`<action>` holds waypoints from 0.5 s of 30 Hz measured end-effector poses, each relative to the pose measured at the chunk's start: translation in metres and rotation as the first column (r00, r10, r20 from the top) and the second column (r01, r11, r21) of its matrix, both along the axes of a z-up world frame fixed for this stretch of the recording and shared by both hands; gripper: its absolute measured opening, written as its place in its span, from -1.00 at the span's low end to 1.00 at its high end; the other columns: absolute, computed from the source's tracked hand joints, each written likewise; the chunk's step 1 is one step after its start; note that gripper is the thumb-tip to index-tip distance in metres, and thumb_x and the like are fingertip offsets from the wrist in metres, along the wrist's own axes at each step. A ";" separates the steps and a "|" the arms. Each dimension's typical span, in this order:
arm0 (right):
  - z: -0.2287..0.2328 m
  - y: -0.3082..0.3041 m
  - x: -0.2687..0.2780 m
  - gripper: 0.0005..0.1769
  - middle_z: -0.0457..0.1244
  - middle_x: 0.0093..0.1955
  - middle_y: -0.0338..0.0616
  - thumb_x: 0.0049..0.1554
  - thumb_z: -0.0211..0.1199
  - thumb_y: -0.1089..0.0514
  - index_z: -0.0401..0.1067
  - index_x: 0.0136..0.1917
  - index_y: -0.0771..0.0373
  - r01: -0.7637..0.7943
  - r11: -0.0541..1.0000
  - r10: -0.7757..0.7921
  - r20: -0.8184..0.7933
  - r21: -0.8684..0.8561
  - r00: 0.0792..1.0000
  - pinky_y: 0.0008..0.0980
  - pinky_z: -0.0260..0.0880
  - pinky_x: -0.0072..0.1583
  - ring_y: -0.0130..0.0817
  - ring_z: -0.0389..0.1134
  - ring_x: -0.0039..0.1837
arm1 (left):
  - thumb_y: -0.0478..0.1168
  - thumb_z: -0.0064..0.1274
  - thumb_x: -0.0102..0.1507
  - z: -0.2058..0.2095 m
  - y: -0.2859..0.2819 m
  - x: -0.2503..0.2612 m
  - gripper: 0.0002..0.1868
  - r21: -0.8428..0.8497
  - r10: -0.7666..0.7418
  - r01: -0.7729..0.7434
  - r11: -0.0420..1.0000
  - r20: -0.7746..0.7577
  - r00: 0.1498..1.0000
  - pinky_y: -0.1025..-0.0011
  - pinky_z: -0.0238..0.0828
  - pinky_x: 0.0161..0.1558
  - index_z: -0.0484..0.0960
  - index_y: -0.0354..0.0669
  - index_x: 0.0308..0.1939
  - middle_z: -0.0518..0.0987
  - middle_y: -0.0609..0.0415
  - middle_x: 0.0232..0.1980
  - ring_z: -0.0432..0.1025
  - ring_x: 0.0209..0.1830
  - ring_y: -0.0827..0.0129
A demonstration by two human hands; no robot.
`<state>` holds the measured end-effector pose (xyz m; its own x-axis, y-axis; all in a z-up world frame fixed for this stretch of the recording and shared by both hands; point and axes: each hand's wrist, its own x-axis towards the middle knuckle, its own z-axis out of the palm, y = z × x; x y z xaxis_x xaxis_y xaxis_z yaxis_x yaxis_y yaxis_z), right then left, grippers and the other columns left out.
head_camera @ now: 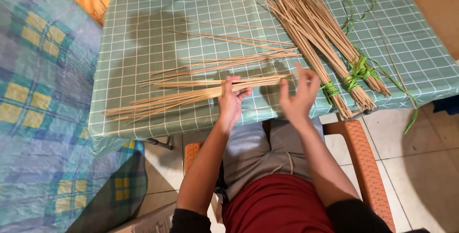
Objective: The person is organizing and aligning thin wooden sticks into a bundle on a table with a green checkered cloth.
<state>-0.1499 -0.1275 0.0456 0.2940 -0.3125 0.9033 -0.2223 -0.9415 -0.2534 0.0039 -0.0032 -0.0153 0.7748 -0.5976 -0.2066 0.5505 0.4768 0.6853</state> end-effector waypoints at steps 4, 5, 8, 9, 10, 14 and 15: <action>-0.011 -0.011 -0.014 -0.45 0.14 0.20 0.14 0.11 0.35 0.46 0.43 0.38 0.39 -0.078 0.929 0.040 0.111 0.362 0.993 -0.29 0.45 0.06 0.08 0.29 0.22 | 0.10 -0.20 0.46 0.005 -0.001 0.002 -0.59 0.012 -0.004 0.004 1.000 0.020 1.000 0.32 0.76 -0.28 0.54 -0.14 0.01 0.62 -0.21 -0.18 0.65 -0.33 0.05; -0.010 -0.011 -0.017 -0.57 0.15 0.22 0.14 0.13 0.28 0.52 0.49 0.29 0.42 -0.117 0.917 0.061 0.156 0.381 0.986 -0.32 0.48 0.09 0.05 0.30 0.24 | 0.12 -0.21 0.46 0.006 0.000 0.000 -0.58 0.034 -0.004 0.004 0.999 0.018 1.000 0.33 0.76 -0.27 0.55 -0.13 0.00 0.63 -0.22 -0.18 0.65 -0.32 0.06; -0.020 -0.012 -0.019 -0.59 0.30 0.16 0.19 0.18 0.17 0.53 0.49 0.29 0.40 -0.196 0.878 0.125 0.186 0.437 0.975 -0.21 0.49 0.13 0.10 0.39 0.17 | 0.10 -0.17 0.45 0.013 0.001 -0.005 -0.59 0.041 0.021 -0.020 0.999 -0.007 1.000 0.27 0.76 -0.27 0.55 -0.17 -0.03 0.64 -0.27 -0.14 0.65 -0.32 0.00; -0.024 -0.014 -0.018 -0.59 0.30 0.16 0.19 0.18 0.17 0.53 0.49 0.29 0.40 -0.194 0.880 0.123 0.186 0.433 0.975 -0.21 0.49 0.13 0.10 0.39 0.17 | 0.10 -0.17 0.45 0.015 -0.003 -0.004 -0.59 0.038 0.018 -0.017 0.999 -0.006 1.000 0.27 0.76 -0.27 0.55 -0.17 -0.03 0.64 -0.27 -0.14 0.65 -0.32 0.00; -0.031 -0.012 -0.019 -0.45 0.28 0.25 0.24 0.12 0.10 0.59 0.43 0.36 0.41 -0.264 0.820 0.184 0.203 0.508 0.962 -0.15 0.42 0.25 0.09 0.34 0.28 | 0.01 -0.03 0.41 0.015 -0.002 -0.006 -0.68 0.038 0.023 -0.024 0.999 0.007 1.000 0.28 0.75 -0.31 0.55 -0.19 -0.12 0.64 -0.26 -0.19 0.65 -0.35 0.00; -0.012 0.015 -0.020 -0.17 0.30 0.36 0.17 0.00 -0.06 0.66 0.27 0.52 0.32 -0.417 0.600 0.338 0.256 0.682 0.906 -0.30 0.35 0.34 -0.16 0.34 0.36 | -0.14 0.18 0.33 0.025 0.001 -0.013 -0.77 0.060 0.028 -0.032 0.998 0.057 0.998 0.29 0.74 -0.39 0.52 -0.20 -0.24 0.66 -0.26 -0.27 0.64 -0.43 -0.01; -0.012 0.015 -0.020 -0.17 0.30 0.36 0.17 0.00 -0.06 0.66 0.27 0.52 0.32 -0.418 0.598 0.339 0.257 0.683 0.905 -0.30 0.35 0.34 -0.16 0.34 0.36 | -0.14 0.18 0.33 0.029 0.002 -0.014 -0.77 0.062 0.030 -0.034 0.997 0.057 0.998 0.29 0.74 -0.39 0.52 -0.20 -0.24 0.66 -0.26 -0.27 0.64 -0.43 -0.01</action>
<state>-0.1694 -0.1129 0.0331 0.4673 -0.7430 0.4792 0.1729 -0.4547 -0.8737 -0.0099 -0.0011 0.0139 0.8047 -0.5594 -0.1987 0.4954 0.4484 0.7440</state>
